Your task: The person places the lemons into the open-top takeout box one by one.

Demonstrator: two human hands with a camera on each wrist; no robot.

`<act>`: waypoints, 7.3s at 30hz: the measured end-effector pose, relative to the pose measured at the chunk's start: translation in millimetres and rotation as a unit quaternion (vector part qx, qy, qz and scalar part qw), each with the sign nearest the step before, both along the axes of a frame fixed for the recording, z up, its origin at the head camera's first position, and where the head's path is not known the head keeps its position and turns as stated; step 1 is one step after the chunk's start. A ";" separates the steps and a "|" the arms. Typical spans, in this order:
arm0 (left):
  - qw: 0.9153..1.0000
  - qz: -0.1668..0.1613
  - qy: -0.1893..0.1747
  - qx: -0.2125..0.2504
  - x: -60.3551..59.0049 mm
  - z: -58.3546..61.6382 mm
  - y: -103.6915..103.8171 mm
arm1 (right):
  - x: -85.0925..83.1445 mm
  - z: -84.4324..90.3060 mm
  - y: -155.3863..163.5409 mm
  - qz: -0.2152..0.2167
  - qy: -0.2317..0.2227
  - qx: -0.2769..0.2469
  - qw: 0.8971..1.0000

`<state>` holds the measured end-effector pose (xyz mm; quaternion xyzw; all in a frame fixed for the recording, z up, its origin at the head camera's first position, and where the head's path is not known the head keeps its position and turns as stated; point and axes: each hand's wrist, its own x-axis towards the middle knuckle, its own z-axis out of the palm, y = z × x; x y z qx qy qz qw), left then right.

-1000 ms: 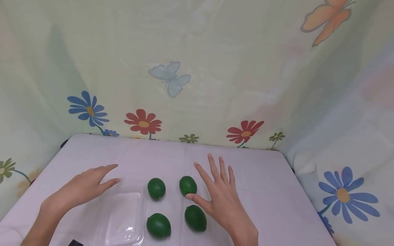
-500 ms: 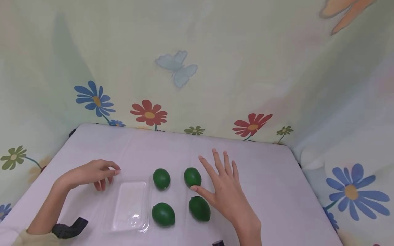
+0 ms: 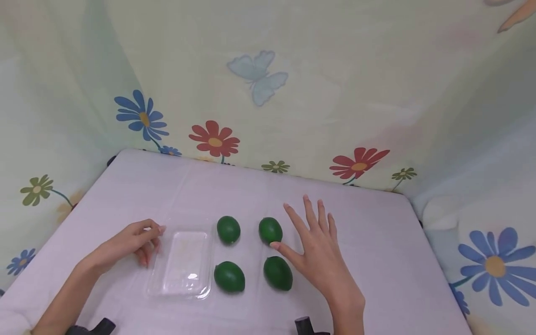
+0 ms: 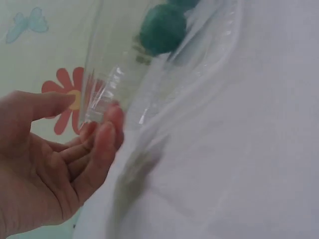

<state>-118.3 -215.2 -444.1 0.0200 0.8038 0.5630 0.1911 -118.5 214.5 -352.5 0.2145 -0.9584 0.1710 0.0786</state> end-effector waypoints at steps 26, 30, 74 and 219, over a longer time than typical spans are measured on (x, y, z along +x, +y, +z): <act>0.996 0.041 0.028 0.075 7.3 -7.8 15.2 | -1.7 -31.8 -18.0 -0.038 -0.317 0.017 0.947; 0.996 0.041 0.024 0.076 8.2 -7.8 14.7 | 1.6 -42.9 -16.6 -0.013 -0.299 0.008 0.954; 0.997 0.041 0.026 0.060 8.5 -8.5 18.8 | 13.3 -45.8 -175.2 0.333 -0.135 0.027 0.933; 0.997 0.046 0.022 0.065 12.9 -1.3 23.8 | -17.5 -69.1 -205.2 0.117 -0.213 -0.042 0.969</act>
